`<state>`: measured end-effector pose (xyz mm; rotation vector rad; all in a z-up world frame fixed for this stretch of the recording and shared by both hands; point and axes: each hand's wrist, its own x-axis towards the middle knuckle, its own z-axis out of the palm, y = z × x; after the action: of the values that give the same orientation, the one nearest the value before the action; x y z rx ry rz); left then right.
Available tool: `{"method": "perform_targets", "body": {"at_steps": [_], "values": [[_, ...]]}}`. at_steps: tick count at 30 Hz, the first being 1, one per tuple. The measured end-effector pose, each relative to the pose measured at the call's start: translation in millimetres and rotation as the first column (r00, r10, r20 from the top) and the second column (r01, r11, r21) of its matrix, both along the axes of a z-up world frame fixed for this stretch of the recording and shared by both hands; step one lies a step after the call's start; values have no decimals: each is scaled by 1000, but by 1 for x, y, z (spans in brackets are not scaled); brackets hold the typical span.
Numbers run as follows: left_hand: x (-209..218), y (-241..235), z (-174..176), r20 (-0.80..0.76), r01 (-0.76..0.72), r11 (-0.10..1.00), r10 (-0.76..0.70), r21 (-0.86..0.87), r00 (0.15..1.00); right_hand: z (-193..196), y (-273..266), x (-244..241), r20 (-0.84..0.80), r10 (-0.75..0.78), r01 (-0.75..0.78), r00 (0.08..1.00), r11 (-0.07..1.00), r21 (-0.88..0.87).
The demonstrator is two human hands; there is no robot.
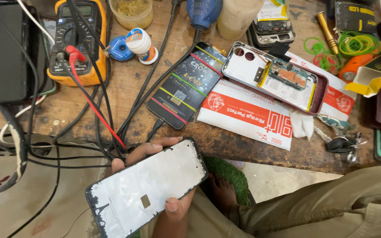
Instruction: The person removes a small internal component from a disassembled smartphone and places it on the table. Then, using tweezers, the person scrapes adhesive residue from the inside of the phone's metal frame.
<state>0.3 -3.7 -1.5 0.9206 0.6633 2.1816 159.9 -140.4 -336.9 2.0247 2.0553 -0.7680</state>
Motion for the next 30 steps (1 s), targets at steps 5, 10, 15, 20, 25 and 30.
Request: {"method": "perform_targets", "body": {"at_steps": [5,10,15,20,25,30], "values": [[-2,9,31,13,5,1000,-5,-14,1000,2,6,0,65,47,-46,997,999,-16],[-68,1,34,412,709,655,-589,-262,696,3,5,-3,27,41,-39,999,996,-82],[-59,-6,10,162,614,763,-592,-203,789,5,20,3,41,49,-45,998,996,-76],[-74,-2,0,385,753,654,-677,-74,627,-2,19,0,33,52,-49,998,995,-89],[-75,3,-19,362,757,650,-693,-62,624,-15,36,9,42,54,-50,998,996,-77],[-81,6,-39,384,795,606,-740,24,553,-18,43,15,42,54,-51,998,995,-82]]}}
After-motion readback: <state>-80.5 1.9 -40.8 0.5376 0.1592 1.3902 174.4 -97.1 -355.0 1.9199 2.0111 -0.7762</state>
